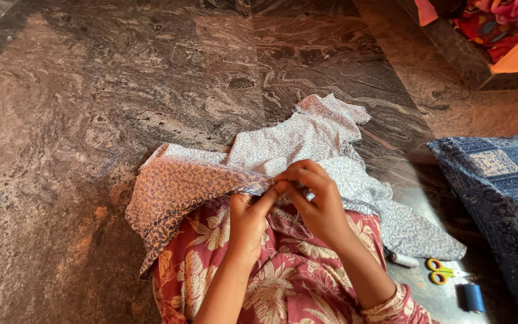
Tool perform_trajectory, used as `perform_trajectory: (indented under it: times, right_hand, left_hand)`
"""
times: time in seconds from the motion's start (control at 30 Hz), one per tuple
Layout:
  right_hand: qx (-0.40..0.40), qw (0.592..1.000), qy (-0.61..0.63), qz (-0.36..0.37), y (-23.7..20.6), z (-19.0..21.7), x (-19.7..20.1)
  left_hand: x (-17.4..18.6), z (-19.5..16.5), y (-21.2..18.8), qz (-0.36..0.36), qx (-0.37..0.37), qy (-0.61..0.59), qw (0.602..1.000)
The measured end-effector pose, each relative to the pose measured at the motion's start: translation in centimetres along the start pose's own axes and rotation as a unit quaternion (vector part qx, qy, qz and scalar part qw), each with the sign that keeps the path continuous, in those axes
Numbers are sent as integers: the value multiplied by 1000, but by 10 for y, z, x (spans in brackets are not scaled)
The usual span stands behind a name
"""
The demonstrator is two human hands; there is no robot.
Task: The person sits on the floor with a pillow cover across their lap and hand-sews its open seam closed using a needle and thread, repeatedly pushing the needle through the folded fabric edges and pulling the thread taut. Scissors and a thread spool rest on the floor beside them.
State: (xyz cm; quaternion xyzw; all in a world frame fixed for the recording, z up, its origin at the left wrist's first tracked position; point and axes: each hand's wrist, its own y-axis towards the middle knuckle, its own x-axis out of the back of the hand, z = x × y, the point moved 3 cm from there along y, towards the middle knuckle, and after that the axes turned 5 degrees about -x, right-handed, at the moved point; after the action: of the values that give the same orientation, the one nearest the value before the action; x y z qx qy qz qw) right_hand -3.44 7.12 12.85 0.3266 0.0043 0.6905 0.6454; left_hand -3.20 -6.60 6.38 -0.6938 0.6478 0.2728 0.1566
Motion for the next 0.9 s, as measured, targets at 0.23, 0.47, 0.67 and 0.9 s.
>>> perform_trajectory:
  times: [0.23,0.47,0.67,0.9]
  right_hand:
    - [-134,887,422,-128,10,-51,52]
    - [-96,726,652,-196,-28,-131,187]
    - [-19,676,653,-341,-83,-183,262]
    - [-7,622,647,-441,-107,-218,302]
  left_hand:
    - [7,3,4,-8,-9,76,997]
    - [3,4,3,2,-4,48,999]
    - [2,5,4,4,-8,42,999]
    - [2,8,3,3,-2,47,999]
